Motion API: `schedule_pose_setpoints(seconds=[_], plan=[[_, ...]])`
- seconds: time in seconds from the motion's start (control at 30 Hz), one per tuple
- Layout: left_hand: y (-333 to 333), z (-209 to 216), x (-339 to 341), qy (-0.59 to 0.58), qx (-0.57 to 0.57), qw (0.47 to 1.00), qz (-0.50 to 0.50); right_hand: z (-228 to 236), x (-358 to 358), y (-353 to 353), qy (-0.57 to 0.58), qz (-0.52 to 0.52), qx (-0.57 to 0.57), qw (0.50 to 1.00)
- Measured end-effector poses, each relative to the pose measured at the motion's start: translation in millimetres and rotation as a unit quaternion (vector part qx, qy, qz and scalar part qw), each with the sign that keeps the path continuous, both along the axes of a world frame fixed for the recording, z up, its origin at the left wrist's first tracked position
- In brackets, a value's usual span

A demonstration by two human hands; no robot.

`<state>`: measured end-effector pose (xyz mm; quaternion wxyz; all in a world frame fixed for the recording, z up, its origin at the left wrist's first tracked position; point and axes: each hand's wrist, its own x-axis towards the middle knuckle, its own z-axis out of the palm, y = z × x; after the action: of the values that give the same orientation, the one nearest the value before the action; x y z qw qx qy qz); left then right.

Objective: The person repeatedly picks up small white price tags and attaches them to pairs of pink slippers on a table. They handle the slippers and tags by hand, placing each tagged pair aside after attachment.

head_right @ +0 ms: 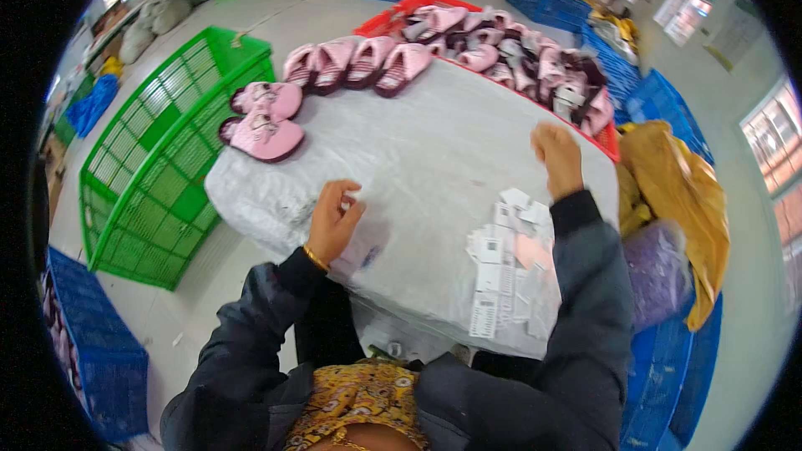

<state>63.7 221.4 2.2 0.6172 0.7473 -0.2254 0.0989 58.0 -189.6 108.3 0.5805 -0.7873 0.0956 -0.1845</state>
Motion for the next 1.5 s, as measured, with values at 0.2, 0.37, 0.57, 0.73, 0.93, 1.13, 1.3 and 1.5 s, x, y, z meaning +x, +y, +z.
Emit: schedule_pose_setpoints(seconds=[0.2,0.37,0.57,0.73,0.93,1.13,1.3,1.5], plan=[[83,18,129,-0.269,0.214,0.892,0.293,-22,-86,123,0.069,0.078,0.087,0.991],[136,26,202,-0.157,0.328,0.849,0.382,-19,-133,150,0.137,0.079,0.054,0.986],[240,-41,343,-0.316,0.682,0.639,0.165,-19,-162,160,0.154,0.057,0.073,0.984],[260,-66,387,0.113,0.241,0.959,0.098,-24,-185,162,0.164,0.055,0.107,0.979],[201,-10,339,0.161,0.099,0.979,0.077,-26,-221,164,0.128,0.029,0.147,0.98],[120,58,178,0.26,-0.173,0.944,-0.103,-22,-255,169,0.065,-0.002,0.114,0.991],[28,56,53,0.393,-0.274,0.856,-0.194,-26,-301,167,0.005,-0.044,0.123,0.991],[-16,-18,35,0.45,-0.311,0.792,-0.272,-48,-360,141,0.017,-0.214,0.001,0.977]])
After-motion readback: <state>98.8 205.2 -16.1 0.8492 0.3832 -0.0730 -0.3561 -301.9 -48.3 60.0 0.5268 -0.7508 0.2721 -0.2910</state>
